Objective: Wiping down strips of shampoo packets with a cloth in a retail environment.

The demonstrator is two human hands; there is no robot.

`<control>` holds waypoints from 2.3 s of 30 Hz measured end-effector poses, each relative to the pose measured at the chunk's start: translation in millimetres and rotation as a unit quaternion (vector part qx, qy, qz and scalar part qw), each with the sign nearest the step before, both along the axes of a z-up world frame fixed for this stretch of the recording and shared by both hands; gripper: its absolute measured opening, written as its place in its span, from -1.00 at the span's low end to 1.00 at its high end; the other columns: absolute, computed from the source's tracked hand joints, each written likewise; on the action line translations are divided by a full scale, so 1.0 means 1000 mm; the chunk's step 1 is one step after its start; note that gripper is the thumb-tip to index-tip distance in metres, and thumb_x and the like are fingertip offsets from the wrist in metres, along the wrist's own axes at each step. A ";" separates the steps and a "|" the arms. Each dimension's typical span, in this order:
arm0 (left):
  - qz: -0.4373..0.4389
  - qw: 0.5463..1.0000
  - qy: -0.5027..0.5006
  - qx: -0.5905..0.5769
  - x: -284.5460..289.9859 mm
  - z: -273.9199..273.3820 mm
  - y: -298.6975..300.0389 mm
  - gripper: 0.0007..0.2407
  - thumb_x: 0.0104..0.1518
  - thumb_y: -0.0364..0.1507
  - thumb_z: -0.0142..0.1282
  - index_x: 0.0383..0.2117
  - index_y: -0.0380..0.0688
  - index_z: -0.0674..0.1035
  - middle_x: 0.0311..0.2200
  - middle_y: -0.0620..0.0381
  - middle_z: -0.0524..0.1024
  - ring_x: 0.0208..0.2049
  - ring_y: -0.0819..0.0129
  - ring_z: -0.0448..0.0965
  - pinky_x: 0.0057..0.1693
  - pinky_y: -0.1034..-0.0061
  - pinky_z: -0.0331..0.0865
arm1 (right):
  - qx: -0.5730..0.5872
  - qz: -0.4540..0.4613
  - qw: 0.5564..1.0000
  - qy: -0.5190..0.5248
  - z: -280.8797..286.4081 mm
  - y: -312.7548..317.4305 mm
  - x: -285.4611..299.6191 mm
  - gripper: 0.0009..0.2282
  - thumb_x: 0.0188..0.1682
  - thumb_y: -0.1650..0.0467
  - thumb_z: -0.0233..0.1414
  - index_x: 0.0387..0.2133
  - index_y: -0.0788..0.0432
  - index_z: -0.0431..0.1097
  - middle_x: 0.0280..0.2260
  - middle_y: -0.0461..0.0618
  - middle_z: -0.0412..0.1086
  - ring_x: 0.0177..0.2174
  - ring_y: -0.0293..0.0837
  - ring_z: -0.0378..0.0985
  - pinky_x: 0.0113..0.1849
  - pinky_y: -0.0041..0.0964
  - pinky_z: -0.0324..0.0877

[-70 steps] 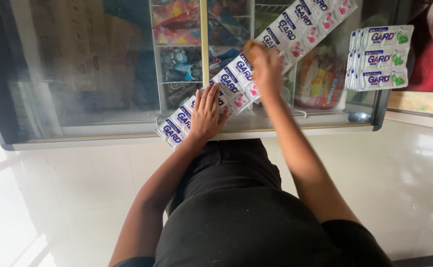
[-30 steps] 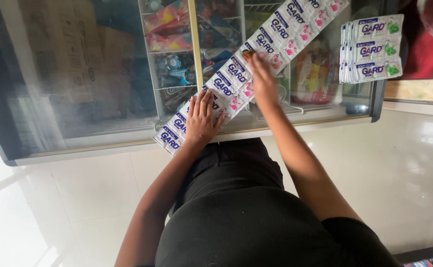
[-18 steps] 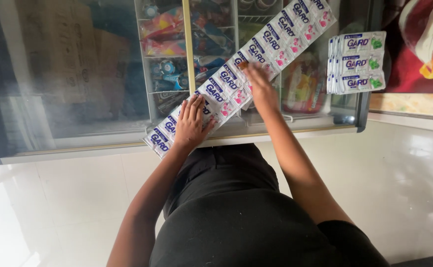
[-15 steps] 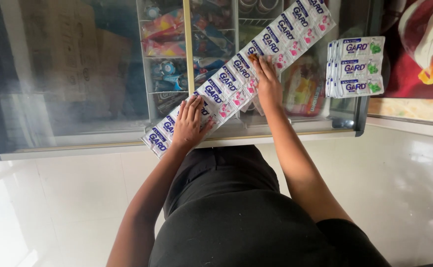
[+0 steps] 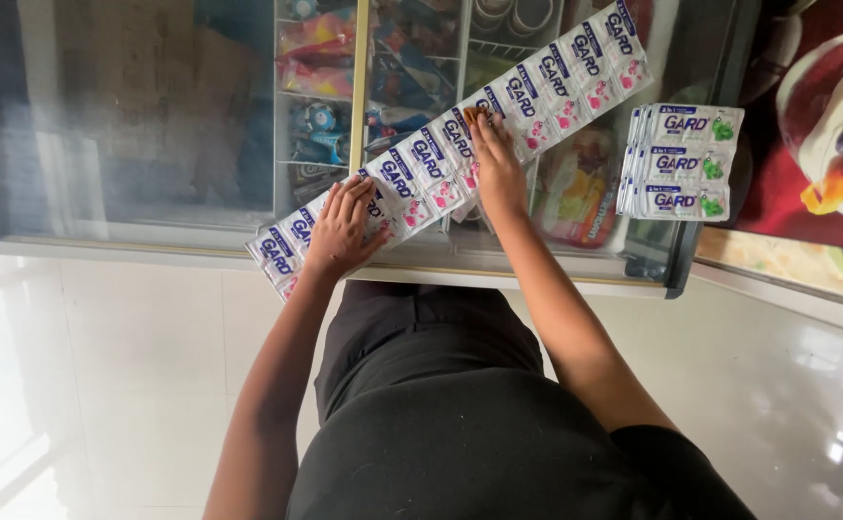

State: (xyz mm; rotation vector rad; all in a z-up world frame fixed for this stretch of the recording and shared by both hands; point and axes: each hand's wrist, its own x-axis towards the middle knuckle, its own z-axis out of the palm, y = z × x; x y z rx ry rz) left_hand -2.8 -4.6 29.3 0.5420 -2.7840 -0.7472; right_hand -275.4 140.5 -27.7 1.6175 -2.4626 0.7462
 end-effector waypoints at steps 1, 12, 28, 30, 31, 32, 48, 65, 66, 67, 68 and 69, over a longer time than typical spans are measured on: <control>0.003 1.000 -0.001 0.000 -0.008 0.012 0.006 -0.39 0.14 -0.17 0.18 0.23 -0.38 0.39 0.25 -0.08 0.33 0.39 0.04 0.19 0.47 0.11 0.00 | 0.000 0.003 1.000 -0.001 0.008 0.002 0.014 -0.65 0.13 0.59 -0.02 0.18 0.13 0.41 0.23 0.00 0.32 0.20 0.02 0.40 0.13 -0.18 0.44; 0.153 0.988 -0.008 0.022 -0.079 -0.020 0.074 -0.40 0.24 -0.30 0.04 0.37 -0.38 0.19 0.42 -0.22 0.06 0.46 -0.09 0.01 0.47 0.05 -0.08 | 0.030 0.017 0.990 -0.136 0.032 0.040 0.005 -0.67 0.17 0.56 -0.05 0.17 0.07 0.42 0.18 -0.04 0.41 0.17 -0.07 0.44 0.11 -0.28 0.45; 0.200 0.977 -0.058 -0.046 -0.091 -0.022 0.093 -0.38 0.34 -0.24 0.03 0.45 -0.29 0.12 0.49 0.02 0.00 0.50 -0.06 -0.07 0.49 -0.10 -0.20 | 0.280 -0.134 0.911 -0.271 0.067 0.033 -0.041 -0.60 0.23 0.42 -0.23 0.34 -0.10 0.21 0.21 -0.14 0.35 -0.09 -0.09 0.59 -0.19 -0.36 0.54; 0.198 0.977 -0.065 -0.034 -0.093 -0.019 0.093 -0.38 0.29 -0.24 0.01 0.43 -0.28 0.13 0.46 0.00 0.00 0.49 -0.05 -0.07 0.47 -0.11 -0.20 | -0.014 -0.029 0.992 0.124 0.020 0.052 -0.058 -0.56 0.05 0.64 -0.07 0.22 0.15 0.33 0.27 0.00 0.27 0.18 0.08 0.42 0.03 -0.32 0.50; 0.197 0.978 -0.064 -0.035 -0.093 -0.018 0.092 -0.38 0.29 -0.24 0.01 0.43 -0.28 0.13 0.46 0.00 0.00 0.49 -0.05 -0.07 0.47 -0.11 -0.20 | -0.014 -0.031 0.992 0.125 0.028 0.044 -0.032 -0.56 0.05 0.64 -0.07 0.22 0.15 0.33 0.27 0.00 0.27 0.18 0.08 0.42 0.03 -0.32 0.50; 0.200 0.977 -0.065 -0.042 -0.094 -0.017 0.094 -0.38 0.31 -0.24 0.01 0.44 -0.29 0.13 0.47 0.00 0.01 0.49 -0.05 -0.06 0.48 -0.10 -0.19 | 0.021 -0.011 0.998 -0.051 0.035 0.038 -0.008 -0.62 0.08 0.59 -0.07 0.17 0.13 0.36 0.26 -0.02 0.30 0.10 -0.02 0.49 -0.03 -0.32 0.52; 0.186 0.978 -0.080 -0.043 -0.073 -0.016 0.103 -0.40 0.31 -0.23 0.01 0.43 -0.27 0.17 0.46 0.02 0.07 0.48 -0.01 -0.02 0.48 -0.03 -0.14 | -0.026 0.081 0.974 -0.208 0.050 0.012 0.017 -0.71 0.05 0.64 -0.06 0.04 0.33 0.38 0.14 0.17 0.34 0.17 0.10 0.40 0.14 -0.17 0.39; 0.222 0.970 -0.097 0.008 -0.082 -0.014 0.107 -0.39 0.16 -0.29 0.05 0.38 -0.16 0.22 0.41 0.09 0.14 0.49 0.13 0.02 0.51 -0.07 -0.15 | -0.059 0.033 0.981 -0.180 0.017 0.049 -0.039 -0.66 0.09 0.61 -0.03 0.13 0.15 0.39 0.20 0.08 0.33 0.23 0.03 0.37 0.22 -0.14 0.31; 0.236 0.970 -0.060 0.030 -0.091 -0.019 0.110 -0.37 0.15 -0.30 0.05 0.40 -0.19 0.20 0.44 0.04 0.11 0.49 0.12 0.00 0.52 -0.09 -0.16 | -0.025 0.040 0.979 -0.200 0.022 0.050 -0.012 -0.71 0.12 0.56 0.04 0.10 0.17 0.41 0.18 0.12 0.38 0.22 0.04 0.39 0.20 -0.16 0.32; 0.234 0.970 -0.059 0.032 -0.097 -0.016 0.111 -0.37 0.15 -0.30 0.05 0.40 -0.19 0.20 0.44 0.04 0.11 0.49 0.12 0.00 0.52 -0.09 -0.16 | -0.024 0.038 0.979 -0.198 0.023 0.053 -0.007 -0.71 0.12 0.56 0.04 0.10 0.17 0.41 0.18 0.12 0.38 0.22 0.04 0.39 0.20 -0.16 0.32; 0.232 0.970 -0.074 -0.022 -0.101 -0.013 0.113 -0.36 0.18 -0.25 0.07 0.41 -0.19 0.19 0.43 0.03 0.10 0.48 0.14 0.00 0.47 -0.17 -0.20 | -0.011 0.117 0.982 -0.145 0.024 0.056 -0.001 -0.71 0.12 0.55 0.01 0.11 0.21 0.40 0.18 0.13 0.37 0.23 0.05 0.38 0.23 -0.13 0.29; 0.229 0.966 -0.088 -0.076 -0.106 -0.010 0.114 -0.35 0.20 -0.21 0.08 0.41 -0.18 0.18 0.43 0.01 0.08 0.46 0.16 -0.01 0.41 -0.24 -0.23 | 0.001 0.195 0.977 -0.090 0.024 0.060 0.005 -0.70 0.12 0.55 -0.02 0.12 0.25 0.39 0.19 0.13 0.37 0.24 0.07 0.38 0.26 -0.10 0.27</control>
